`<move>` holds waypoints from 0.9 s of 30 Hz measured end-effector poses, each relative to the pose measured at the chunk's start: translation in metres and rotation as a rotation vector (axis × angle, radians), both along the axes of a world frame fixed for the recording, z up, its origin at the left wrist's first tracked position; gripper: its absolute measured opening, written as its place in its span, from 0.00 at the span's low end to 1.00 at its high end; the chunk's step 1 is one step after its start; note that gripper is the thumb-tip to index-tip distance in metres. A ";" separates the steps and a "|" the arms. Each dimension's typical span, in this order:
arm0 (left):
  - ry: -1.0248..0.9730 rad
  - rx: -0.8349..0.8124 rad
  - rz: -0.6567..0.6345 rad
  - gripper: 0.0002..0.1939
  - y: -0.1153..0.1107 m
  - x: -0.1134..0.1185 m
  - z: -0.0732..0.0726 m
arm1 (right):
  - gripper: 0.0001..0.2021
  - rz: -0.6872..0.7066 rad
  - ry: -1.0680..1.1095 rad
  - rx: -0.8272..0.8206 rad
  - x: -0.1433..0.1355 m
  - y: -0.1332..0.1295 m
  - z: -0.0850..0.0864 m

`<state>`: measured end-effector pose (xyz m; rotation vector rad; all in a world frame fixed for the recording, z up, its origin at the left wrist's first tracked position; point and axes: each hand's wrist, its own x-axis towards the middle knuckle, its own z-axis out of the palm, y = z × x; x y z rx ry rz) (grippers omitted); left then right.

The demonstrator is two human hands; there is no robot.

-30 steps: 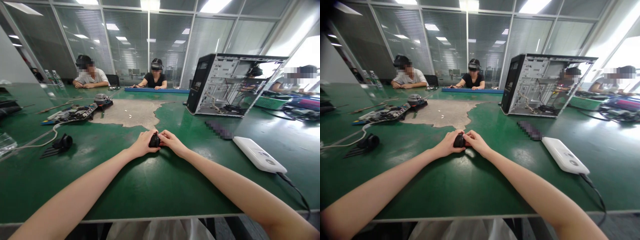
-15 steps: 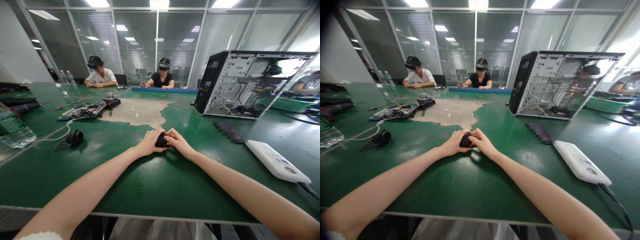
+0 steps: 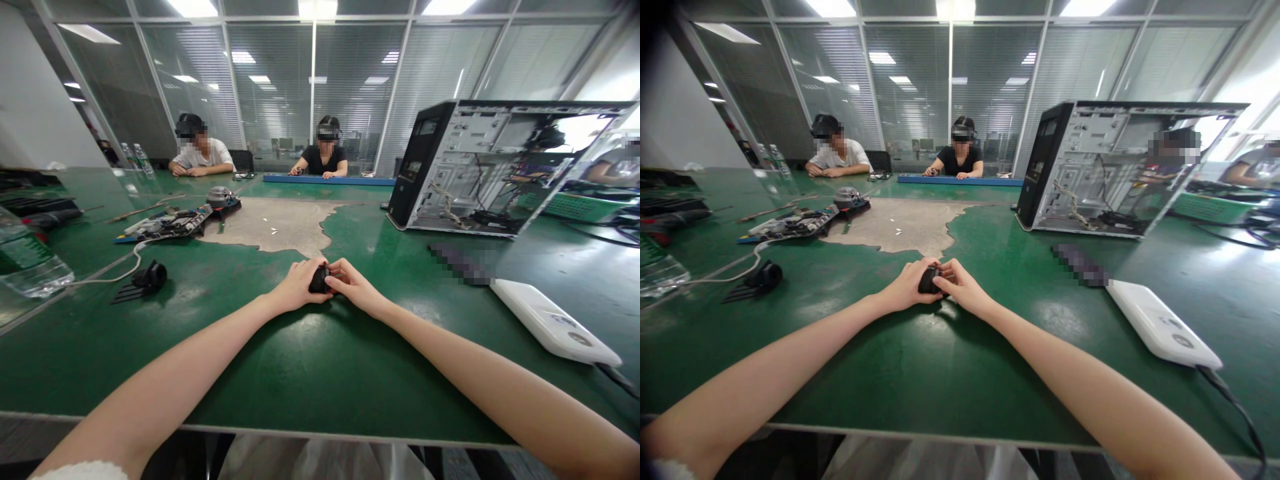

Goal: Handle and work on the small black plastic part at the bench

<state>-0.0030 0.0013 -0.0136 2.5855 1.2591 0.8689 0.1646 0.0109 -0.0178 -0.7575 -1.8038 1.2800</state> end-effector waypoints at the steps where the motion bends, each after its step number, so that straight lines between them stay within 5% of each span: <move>1: -0.003 0.002 0.006 0.30 0.000 0.000 0.000 | 0.12 0.012 0.009 0.022 0.000 -0.001 0.000; 14: -0.011 0.023 -0.003 0.30 0.001 -0.001 -0.002 | 0.12 -0.071 0.003 -0.118 -0.003 -0.002 0.004; 21: -0.006 0.041 -0.003 0.30 0.002 -0.002 -0.003 | 0.13 0.058 0.037 -0.066 0.002 -0.003 0.006; 27: 0.013 0.063 -0.013 0.30 0.002 -0.002 -0.003 | 0.10 -0.022 0.049 -0.138 0.000 -0.005 0.008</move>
